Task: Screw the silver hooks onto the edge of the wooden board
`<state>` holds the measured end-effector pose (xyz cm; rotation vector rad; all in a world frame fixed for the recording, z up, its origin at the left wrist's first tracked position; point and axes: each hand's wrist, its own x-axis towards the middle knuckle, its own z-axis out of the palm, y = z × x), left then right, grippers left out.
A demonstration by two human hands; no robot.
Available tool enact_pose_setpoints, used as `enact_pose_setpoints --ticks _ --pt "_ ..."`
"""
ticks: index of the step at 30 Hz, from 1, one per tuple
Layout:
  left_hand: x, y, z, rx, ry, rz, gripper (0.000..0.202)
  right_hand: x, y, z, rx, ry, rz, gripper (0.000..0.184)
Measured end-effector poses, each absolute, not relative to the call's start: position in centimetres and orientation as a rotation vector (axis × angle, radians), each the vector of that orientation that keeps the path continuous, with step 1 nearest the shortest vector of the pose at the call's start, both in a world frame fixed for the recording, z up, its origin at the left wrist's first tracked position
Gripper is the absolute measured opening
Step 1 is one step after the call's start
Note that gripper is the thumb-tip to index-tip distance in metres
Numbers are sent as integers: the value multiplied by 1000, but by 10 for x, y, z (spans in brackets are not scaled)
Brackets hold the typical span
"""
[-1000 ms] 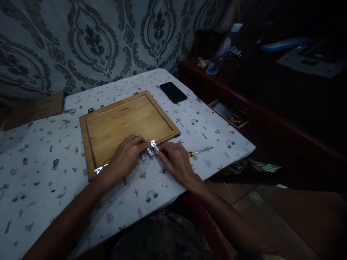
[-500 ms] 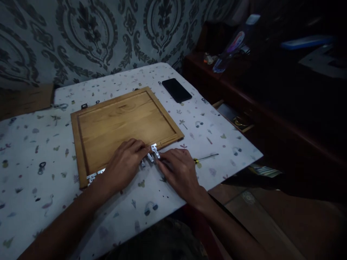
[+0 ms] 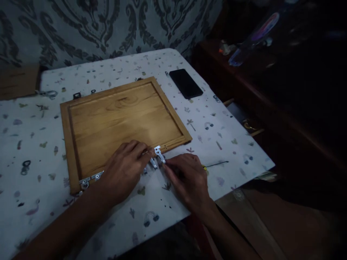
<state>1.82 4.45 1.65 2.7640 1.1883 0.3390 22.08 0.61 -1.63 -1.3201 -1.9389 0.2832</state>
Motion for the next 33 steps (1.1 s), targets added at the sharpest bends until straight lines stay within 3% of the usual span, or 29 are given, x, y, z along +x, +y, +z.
enact_pose_setpoints --ticks 33 --pt "21 42 19 2771 1210 320 38 219 7 -10 -1349 -1987 320 9"
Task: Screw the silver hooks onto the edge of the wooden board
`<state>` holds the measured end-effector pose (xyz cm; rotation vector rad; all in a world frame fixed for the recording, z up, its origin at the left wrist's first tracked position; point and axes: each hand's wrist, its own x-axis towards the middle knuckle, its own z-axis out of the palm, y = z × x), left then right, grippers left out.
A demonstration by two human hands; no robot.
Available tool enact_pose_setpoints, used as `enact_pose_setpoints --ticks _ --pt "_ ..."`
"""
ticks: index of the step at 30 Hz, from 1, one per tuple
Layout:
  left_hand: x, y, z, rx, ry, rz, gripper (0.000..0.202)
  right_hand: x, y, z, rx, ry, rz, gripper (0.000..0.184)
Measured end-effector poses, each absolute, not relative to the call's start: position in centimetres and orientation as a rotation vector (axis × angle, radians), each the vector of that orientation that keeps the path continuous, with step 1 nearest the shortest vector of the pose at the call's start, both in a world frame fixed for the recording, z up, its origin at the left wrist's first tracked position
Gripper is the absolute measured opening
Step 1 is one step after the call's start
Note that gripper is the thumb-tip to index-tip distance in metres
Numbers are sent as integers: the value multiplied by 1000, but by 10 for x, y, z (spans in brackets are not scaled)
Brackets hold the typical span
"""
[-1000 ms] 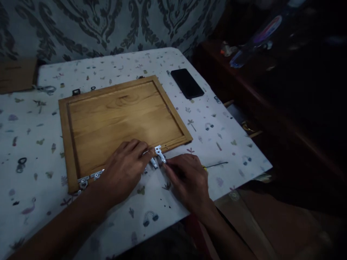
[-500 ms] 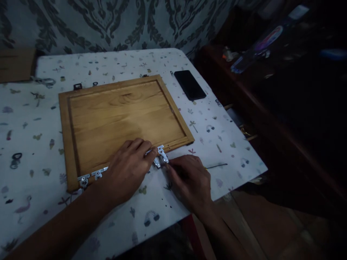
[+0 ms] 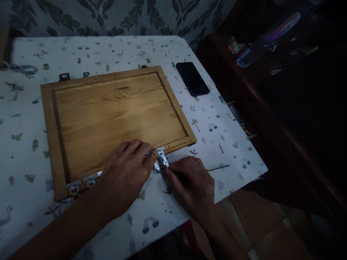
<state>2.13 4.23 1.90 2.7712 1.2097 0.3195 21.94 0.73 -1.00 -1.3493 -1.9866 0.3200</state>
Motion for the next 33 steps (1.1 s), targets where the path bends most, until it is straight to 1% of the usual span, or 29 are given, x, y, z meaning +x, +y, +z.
enact_pose_setpoints --ticks 6,14,30,33 --pt "21 40 19 2747 1241 237 39 219 7 -9 -1357 -1992 368 9" --pt "22 39 17 2744 1241 323 40 220 8 -8 -1371 -1971 404 9" --pt "22 40 16 2751 1217 330 44 221 6 -10 -1366 -1950 418 10" --pt "21 40 17 2759 1213 287 44 221 6 -10 -1372 -1948 430 10"
